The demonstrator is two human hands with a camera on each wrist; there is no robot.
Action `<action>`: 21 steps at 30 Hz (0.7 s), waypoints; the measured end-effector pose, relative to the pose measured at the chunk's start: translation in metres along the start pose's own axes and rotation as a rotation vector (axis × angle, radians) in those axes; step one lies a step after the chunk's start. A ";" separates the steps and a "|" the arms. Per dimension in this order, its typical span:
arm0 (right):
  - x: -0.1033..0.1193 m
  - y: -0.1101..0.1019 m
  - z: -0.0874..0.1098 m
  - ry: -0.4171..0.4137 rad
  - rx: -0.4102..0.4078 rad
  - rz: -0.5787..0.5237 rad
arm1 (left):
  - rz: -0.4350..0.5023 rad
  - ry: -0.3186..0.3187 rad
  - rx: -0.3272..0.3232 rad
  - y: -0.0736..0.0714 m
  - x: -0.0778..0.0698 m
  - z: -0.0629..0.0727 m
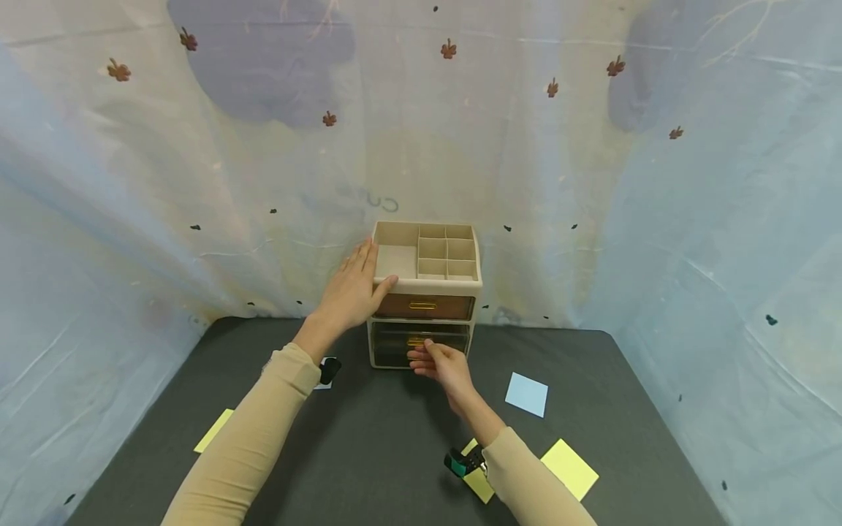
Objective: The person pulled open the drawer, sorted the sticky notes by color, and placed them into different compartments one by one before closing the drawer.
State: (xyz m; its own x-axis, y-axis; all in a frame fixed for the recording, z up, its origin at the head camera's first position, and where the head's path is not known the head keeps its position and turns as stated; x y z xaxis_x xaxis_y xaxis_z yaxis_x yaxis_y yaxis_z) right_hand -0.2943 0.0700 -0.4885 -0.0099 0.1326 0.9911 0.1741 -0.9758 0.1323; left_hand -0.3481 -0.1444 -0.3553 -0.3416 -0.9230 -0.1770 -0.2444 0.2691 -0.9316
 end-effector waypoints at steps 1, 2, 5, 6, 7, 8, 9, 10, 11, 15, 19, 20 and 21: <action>0.000 0.000 0.001 0.001 0.001 0.002 | -0.001 0.000 -0.001 0.000 0.000 0.000; -0.001 0.000 0.003 0.001 0.005 0.003 | 0.000 -0.001 -0.001 0.001 0.000 0.000; 0.000 0.000 0.009 -0.001 0.016 0.004 | -0.001 -0.003 -0.002 0.001 0.001 0.000; 0.000 0.001 0.011 -0.004 0.020 0.003 | 0.000 -0.004 -0.002 0.001 0.001 -0.001; 0.000 0.001 0.012 -0.005 0.023 0.004 | -0.001 -0.003 -0.003 0.001 0.001 -0.001; 0.000 0.001 0.014 -0.009 0.029 0.005 | -0.001 -0.003 -0.002 0.000 0.001 -0.001; 0.000 0.001 0.016 -0.010 0.032 0.006 | -0.003 -0.001 -0.004 0.000 0.001 -0.001; 0.000 0.001 0.018 -0.014 0.037 0.010 | -0.003 0.000 -0.003 0.000 0.001 -0.001; -0.001 0.001 0.019 -0.009 0.038 0.011 | -0.003 0.000 0.000 0.000 0.001 -0.001; -0.002 0.002 0.026 0.005 0.041 0.016 | 0.000 0.002 0.004 0.000 0.001 -0.001; -0.003 0.003 0.034 0.005 0.041 0.018 | 0.001 0.003 0.006 0.001 0.001 -0.001; -0.003 0.004 0.036 0.004 0.042 0.021 | 0.004 0.003 0.006 0.001 0.001 -0.001; -0.003 0.004 0.037 0.004 0.043 0.023 | 0.003 0.003 0.005 0.001 0.000 -0.001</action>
State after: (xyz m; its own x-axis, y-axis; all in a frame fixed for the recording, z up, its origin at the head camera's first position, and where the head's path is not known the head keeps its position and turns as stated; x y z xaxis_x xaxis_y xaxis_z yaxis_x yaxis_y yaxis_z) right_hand -0.2568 0.0723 -0.4913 -0.0090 0.1096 0.9939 0.2166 -0.9702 0.1089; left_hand -0.3494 -0.1444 -0.3557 -0.3451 -0.9213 -0.1790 -0.2391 0.2708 -0.9325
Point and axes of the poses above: each hand's wrist, its own z-axis away from the middle knuckle, its own y-axis out of the palm, x = y × z, the point moved 1 cm from there along -z, towards the middle knuckle, and after that the axes turned 2 degrees about -z, right-handed, at the moved point
